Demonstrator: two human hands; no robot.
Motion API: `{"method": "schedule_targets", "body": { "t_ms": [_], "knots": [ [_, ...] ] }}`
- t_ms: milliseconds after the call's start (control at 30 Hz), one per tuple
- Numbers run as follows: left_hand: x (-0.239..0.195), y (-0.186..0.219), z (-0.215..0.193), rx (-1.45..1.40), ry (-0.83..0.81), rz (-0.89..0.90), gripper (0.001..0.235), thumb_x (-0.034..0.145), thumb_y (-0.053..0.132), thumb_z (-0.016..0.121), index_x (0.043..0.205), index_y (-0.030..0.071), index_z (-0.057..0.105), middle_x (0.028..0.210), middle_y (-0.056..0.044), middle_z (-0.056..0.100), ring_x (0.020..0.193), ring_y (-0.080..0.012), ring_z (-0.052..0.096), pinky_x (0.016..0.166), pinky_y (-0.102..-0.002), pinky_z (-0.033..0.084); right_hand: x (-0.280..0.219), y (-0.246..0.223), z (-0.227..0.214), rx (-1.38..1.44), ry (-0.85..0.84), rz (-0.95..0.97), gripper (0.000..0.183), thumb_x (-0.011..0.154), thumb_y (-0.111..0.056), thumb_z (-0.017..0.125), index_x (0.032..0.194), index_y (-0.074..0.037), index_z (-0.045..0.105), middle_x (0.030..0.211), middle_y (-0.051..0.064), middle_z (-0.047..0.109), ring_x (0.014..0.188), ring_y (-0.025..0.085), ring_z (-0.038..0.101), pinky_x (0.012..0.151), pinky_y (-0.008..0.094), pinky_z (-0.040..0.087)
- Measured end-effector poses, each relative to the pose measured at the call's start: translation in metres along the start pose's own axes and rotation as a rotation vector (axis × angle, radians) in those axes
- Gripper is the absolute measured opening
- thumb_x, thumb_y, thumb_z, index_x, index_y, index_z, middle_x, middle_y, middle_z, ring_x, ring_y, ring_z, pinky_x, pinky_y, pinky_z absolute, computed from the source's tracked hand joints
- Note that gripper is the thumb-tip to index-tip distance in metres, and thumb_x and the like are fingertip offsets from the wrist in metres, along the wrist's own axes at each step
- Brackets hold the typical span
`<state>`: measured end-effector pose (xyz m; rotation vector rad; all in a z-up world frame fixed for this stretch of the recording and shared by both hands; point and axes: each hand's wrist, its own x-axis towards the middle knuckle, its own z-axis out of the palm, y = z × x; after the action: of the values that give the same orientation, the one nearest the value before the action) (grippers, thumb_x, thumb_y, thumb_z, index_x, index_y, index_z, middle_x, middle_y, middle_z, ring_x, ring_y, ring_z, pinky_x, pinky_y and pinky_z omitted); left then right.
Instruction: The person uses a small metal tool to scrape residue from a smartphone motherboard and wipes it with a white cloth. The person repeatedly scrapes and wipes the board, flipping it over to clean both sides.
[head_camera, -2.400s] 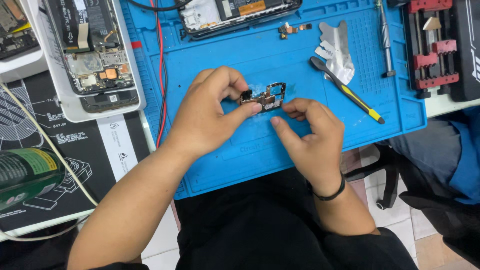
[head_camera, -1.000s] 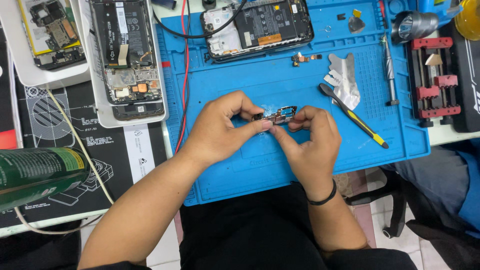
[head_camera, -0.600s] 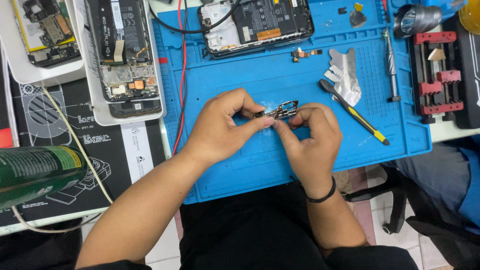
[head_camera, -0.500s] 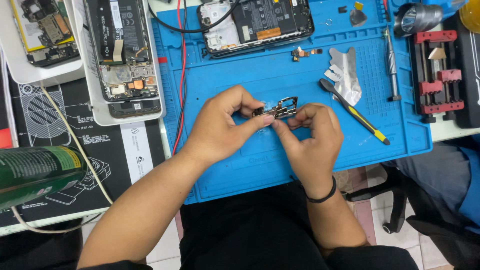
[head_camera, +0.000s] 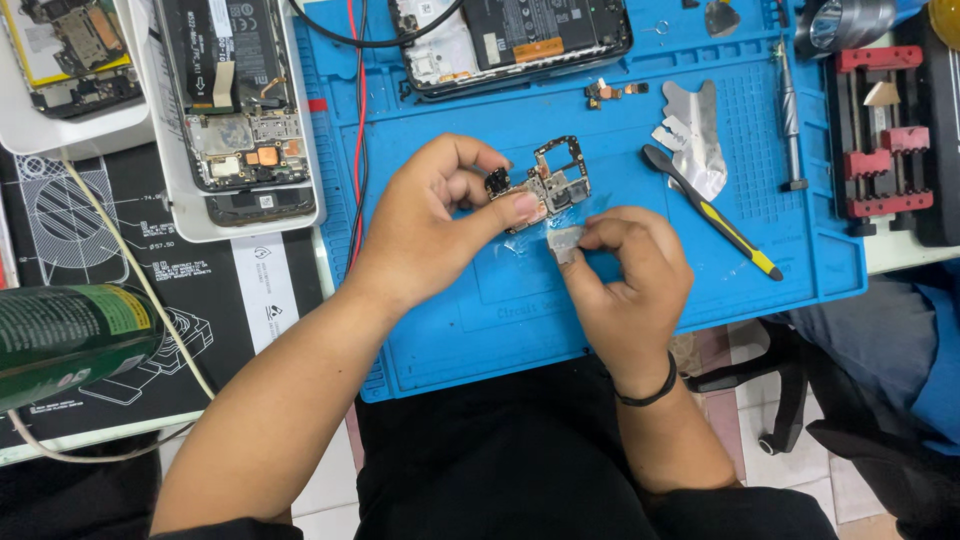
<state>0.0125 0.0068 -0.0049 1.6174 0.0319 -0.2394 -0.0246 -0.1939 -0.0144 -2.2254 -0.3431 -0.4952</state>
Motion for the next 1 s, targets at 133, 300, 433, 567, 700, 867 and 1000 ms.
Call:
{"method": "schedule_targets", "body": {
  "t_ms": [133, 300, 433, 567, 700, 867, 1000],
  "knots": [
    [0.002, 0.000, -0.003, -0.039, -0.013, 0.015, 0.038, 0.091, 0.020, 0.080, 0.117, 0.002, 0.058, 0.074, -0.001, 0.071, 0.067, -0.0029, 0.060, 0.060, -0.019, 0.045, -0.003, 0.002, -0.010, 0.021, -0.032, -0.012, 0.023, 0.084, 0.004, 0.082, 0.096, -0.001, 0.063, 0.107, 0.012, 0.069, 0.096, 0.022, 0.071, 0.080, 0.028, 0.057],
    [0.001, 0.000, -0.004, 0.006, -0.026, 0.012, 0.040, 0.091, 0.022, 0.080, 0.118, 0.003, 0.059, 0.075, 0.000, 0.073, 0.067, -0.0027, 0.061, 0.062, -0.020, 0.045, -0.002, 0.013, -0.028, -0.015, -0.042, 0.050, 0.021, 0.089, 0.004, 0.082, 0.100, 0.000, 0.064, 0.110, 0.014, 0.068, 0.094, 0.020, 0.071, 0.082, 0.027, 0.060],
    [-0.001, 0.002, -0.004, 0.054, -0.033, -0.002, 0.039, 0.091, 0.023, 0.081, 0.118, 0.006, 0.060, 0.073, 0.001, 0.071, 0.067, -0.0027, 0.061, 0.063, -0.020, 0.045, 0.004, 0.018, -0.038, -0.173, -0.103, -0.040, 0.015, 0.093, 0.008, 0.077, 0.099, 0.001, 0.065, 0.113, 0.014, 0.071, 0.101, 0.023, 0.072, 0.090, 0.029, 0.057],
    [-0.005, 0.000, -0.004, -0.013, -0.056, 0.055, 0.036, 0.089, 0.019, 0.085, 0.115, 0.006, 0.064, 0.078, 0.001, 0.068, 0.074, -0.0035, 0.058, 0.068, -0.020, 0.045, 0.003, 0.011, -0.039, -0.191, -0.059, -0.014, 0.018, 0.088, 0.011, 0.073, 0.102, 0.003, 0.066, 0.116, 0.018, 0.072, 0.100, 0.026, 0.071, 0.090, 0.033, 0.056],
    [-0.005, -0.005, -0.004, -0.048, -0.108, 0.201, 0.034, 0.091, 0.016, 0.085, 0.117, 0.006, 0.065, 0.091, 0.003, 0.071, 0.086, -0.0034, 0.064, 0.080, -0.021, 0.050, -0.004, 0.006, -0.031, 0.162, -0.066, 0.137, 0.033, 0.098, 0.004, 0.077, 0.126, 0.003, 0.060, 0.117, 0.014, 0.072, 0.101, 0.017, 0.071, 0.091, 0.028, 0.058],
    [-0.006, -0.004, -0.004, -0.040, -0.096, 0.078, 0.038, 0.089, 0.018, 0.084, 0.118, 0.005, 0.063, 0.079, 0.004, 0.071, 0.079, -0.0022, 0.064, 0.077, -0.021, 0.048, -0.006, 0.006, -0.021, 0.395, -0.112, 0.175, 0.047, 0.100, 0.004, 0.076, 0.142, 0.003, 0.055, 0.116, 0.013, 0.072, 0.102, 0.015, 0.071, 0.093, 0.026, 0.059],
    [-0.005, 0.000, -0.005, -0.023, -0.097, 0.090, 0.041, 0.089, 0.020, 0.084, 0.122, 0.005, 0.063, 0.078, 0.005, 0.069, 0.081, -0.0014, 0.065, 0.085, -0.021, 0.050, -0.009, 0.004, -0.018, 0.386, -0.102, 0.189, 0.045, 0.100, 0.006, 0.078, 0.140, 0.003, 0.057, 0.113, 0.013, 0.071, 0.103, 0.016, 0.071, 0.093, 0.026, 0.059]
  ]
}}
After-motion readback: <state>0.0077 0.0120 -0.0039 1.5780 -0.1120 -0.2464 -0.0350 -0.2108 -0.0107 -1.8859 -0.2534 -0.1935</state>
